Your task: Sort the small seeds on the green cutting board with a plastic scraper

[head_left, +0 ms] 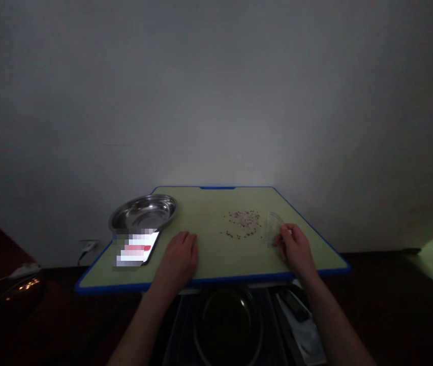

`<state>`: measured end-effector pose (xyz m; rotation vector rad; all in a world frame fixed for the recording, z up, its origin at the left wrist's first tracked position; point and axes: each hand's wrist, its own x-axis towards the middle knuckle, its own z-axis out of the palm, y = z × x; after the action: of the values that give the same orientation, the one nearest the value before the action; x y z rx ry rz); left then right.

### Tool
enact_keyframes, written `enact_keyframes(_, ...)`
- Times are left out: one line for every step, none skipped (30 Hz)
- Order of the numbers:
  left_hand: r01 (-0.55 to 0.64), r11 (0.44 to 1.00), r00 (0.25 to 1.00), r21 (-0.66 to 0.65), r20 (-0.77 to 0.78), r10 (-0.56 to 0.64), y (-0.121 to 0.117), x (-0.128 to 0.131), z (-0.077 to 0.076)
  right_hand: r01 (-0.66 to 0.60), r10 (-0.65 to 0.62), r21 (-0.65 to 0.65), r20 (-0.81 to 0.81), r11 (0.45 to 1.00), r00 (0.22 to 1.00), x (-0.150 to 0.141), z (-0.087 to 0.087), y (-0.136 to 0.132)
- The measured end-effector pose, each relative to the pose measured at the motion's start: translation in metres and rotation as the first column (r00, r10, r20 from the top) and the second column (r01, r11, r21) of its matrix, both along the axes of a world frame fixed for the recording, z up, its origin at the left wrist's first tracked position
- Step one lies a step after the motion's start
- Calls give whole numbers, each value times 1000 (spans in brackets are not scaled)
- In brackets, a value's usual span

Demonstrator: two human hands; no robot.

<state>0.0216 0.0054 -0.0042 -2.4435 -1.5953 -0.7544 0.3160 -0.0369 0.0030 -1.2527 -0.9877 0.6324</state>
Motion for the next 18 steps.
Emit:
enact_keyframes(-1, 1000, 1000, 3, 0, 1, 0, 0, 0, 13, -12, 12, -26, 1000, 1000, -1, 1, -1)
enact_keyframes(-2, 1000, 1000, 6, 0, 2, 0, -1, -1, 19, -18, 19, -56, 1000, 998, -1, 1, -1)
enact_keyframes(-3, 1000, 1000, 8, 0, 3, 0, -1, -1, 18, -16, 22, -84, 1000, 996, -1, 2, -1)
enact_keyframes(-3, 1000, 1000, 10, 1, 3, 0, -2, -1, 11, -9, 19, -109, 1000, 994, -1, 1, -1)
enact_keyframes(-4, 1000, 1000, 12, 1, 4, 0, -2, -1, 0, 2, 14, -128, 1000, 992, 0, 1, -1)
enact_keyframes(-6, 1000, 1000, 13, 3, 6, 1, -3, -1, -12, 14, 12, -143, 1000, 990, 0, 1, 0)
enact_keyframes(-7, 1000, 1000, 13, 5, 7, 1, -3, -2, -24, 26, 15, -153, 1000, 988, 1, 0, 0)
enact_keyframes(-9, 1000, 1000, 14, 8, 9, 1, -4, -2, -35, 38, 22, -161, 999, 986, 1, 0, 1)
enact_keyframes(-11, 1000, 1000, 13, 10, 11, 2, -4, -3, -43, 48, 30, -169, 999, 984, 1, 0, 1)
enact_keyframes(-12, 1000, 1000, 13, 13, 12, 2, -4, -4, -43, 50, 39, -177, 998, 983, 1, 0, 2)
enact_keyframes(-12, 1000, 1000, 12, 15, 12, 2, -5, -4, -40, 48, 47, -179, 998, 983, 1, 0, 2)
enact_keyframes(-11, 1000, 1000, 9, 18, 11, 3, -5, -5, -34, 42, 46, -175, 998, 984, 2, 0, 3)
enact_keyframes(-11, 1000, 1000, 6, 21, 11, 3, -5, -5, -25, 31, 38, -168, 999, 985, 2, 0, 3)
enact_keyframes(-11, 1000, 1000, 3, 24, 11, 4, -5, -6, -14, 19, 30, -160, 999, 987, 2, 0, 3)
enact_keyframes(-12, 1000, 1000, -1, 28, 12, 4, -6, -7, -8, 11, 22, -149, 1000, 989, 2, 1, 3)
enact_keyframes(-13, 1000, 999, -4, 31, 13, 5, -6, -7, -5, 7, 16, -138, 1000, 990, 2, 1, 3)
enact_keyframes(-14, 1000, 999, -7, 34, 15, 6, -6, -8, -2, 4, 14, -129, 1000, 992, 2, 1, 3)
enact_keyframes(-16, 1000, 999, -9, 37, 16, 6, -6, -9, 3, -1, 13, -122, 1000, 993, 2, 2, 3)
